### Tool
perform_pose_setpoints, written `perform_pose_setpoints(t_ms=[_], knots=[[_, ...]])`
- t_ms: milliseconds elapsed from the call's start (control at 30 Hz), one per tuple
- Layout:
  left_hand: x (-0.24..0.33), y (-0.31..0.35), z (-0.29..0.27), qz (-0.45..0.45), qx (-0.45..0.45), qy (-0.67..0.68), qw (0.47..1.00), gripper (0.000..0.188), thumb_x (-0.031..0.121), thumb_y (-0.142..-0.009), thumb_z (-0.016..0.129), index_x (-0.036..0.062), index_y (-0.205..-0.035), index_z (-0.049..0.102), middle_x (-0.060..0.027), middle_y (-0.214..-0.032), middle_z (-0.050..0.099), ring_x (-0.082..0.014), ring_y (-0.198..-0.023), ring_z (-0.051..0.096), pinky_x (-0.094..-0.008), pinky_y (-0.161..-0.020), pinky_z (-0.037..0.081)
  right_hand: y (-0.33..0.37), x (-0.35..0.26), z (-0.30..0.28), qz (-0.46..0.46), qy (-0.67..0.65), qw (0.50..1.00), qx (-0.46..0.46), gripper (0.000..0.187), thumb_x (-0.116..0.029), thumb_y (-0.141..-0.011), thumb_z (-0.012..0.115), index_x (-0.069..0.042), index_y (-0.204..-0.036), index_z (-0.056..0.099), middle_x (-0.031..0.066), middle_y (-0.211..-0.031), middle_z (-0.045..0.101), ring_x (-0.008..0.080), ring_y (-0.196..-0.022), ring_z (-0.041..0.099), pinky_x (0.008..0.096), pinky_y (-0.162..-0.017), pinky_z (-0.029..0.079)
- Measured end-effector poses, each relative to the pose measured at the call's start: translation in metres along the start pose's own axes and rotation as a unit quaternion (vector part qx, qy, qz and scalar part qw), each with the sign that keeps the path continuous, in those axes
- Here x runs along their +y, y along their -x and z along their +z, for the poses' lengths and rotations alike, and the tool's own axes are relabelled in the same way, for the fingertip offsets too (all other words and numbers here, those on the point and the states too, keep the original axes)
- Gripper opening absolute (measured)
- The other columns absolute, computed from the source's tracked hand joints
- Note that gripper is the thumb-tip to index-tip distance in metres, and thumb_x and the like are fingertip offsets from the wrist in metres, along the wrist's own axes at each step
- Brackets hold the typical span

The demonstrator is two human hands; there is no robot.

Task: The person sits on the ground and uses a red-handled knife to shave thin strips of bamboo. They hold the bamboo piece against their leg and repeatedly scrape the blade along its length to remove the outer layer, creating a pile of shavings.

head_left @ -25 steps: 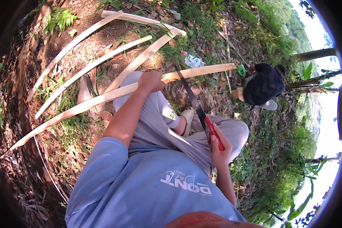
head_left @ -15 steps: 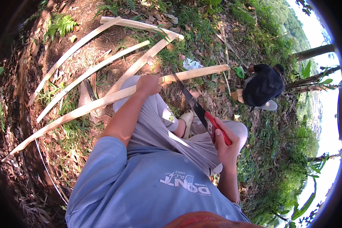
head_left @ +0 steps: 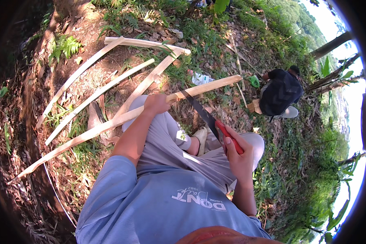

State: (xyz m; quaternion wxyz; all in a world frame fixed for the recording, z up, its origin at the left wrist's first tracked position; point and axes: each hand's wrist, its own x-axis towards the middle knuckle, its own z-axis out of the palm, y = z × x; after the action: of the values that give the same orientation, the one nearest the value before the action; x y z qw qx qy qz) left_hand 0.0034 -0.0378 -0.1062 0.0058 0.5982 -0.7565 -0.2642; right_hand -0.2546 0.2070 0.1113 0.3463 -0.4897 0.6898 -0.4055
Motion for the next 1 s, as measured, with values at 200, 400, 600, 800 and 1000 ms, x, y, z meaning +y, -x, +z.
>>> perform_pose_setpoints(t_ms=[200,400,600,800,1000], knots=[[0.013,0.015,-0.007,-0.004,0.009,0.020,1.000,0.037,0.037,-0.092,0.074,0.0108,-0.117,0.081,-0.0189,-0.114,0.082,-0.0390,-0.108,0.078,-0.0515,-0.096,0.062,-0.060,0.079,0.083,-0.084,-0.024,0.996,-0.001,0.038,-0.015,-0.110,0.070,-0.003,-0.147,0.071,0.0109,-0.112,0.080,0.0107,-0.093,0.068,0.0271,-0.083,0.056],[0.012,0.016,-0.003,-0.003,0.021,0.009,1.000,0.035,0.037,-0.092,0.073,0.0116,-0.115,0.083,-0.0175,-0.112,0.082,-0.0371,-0.107,0.079,-0.0498,-0.096,0.062,-0.157,0.107,0.157,-0.140,-0.034,0.990,0.010,0.039,-0.014,-0.109,0.070,0.000,-0.145,0.071,0.0218,-0.116,0.082,0.0170,-0.101,0.077,0.0332,-0.090,0.059],[0.006,0.005,-0.006,-0.011,0.006,0.012,1.000,0.036,0.035,-0.089,0.075,0.0152,-0.118,0.083,-0.0171,-0.114,0.082,-0.0372,-0.108,0.079,-0.0499,-0.097,0.062,-0.174,0.124,0.166,-0.166,-0.079,0.983,0.006,0.039,-0.015,-0.109,0.070,-0.002,-0.146,0.071,0.0192,-0.113,0.082,0.0168,-0.094,0.074,0.0327,-0.086,0.059],[0.001,-0.006,-0.006,-0.017,-0.038,0.023,0.999,0.038,0.032,-0.088,0.074,0.0111,-0.119,0.082,-0.0176,-0.117,0.082,-0.0376,-0.110,0.079,-0.0501,-0.098,0.062,-0.086,0.126,0.093,-0.150,-0.037,0.988,0.023,0.039,-0.016,-0.113,0.066,-0.006,-0.151,0.069,0.0008,-0.096,0.073,0.0046,-0.070,0.057,0.0224,-0.062,0.047],[-0.002,0.000,0.001,0.002,-0.008,0.016,1.000,0.038,0.042,-0.096,0.074,0.0100,-0.114,0.082,-0.0174,-0.109,0.082,-0.0382,-0.103,0.079,-0.0516,-0.093,0.062,0.039,0.053,-0.013,0.064,0.045,0.997,-0.021,0.042,-0.013,-0.110,0.068,-0.001,-0.150,0.068,0.0137,-0.124,0.081,0.0133,-0.108,0.072,0.0297,-0.099,0.055]])
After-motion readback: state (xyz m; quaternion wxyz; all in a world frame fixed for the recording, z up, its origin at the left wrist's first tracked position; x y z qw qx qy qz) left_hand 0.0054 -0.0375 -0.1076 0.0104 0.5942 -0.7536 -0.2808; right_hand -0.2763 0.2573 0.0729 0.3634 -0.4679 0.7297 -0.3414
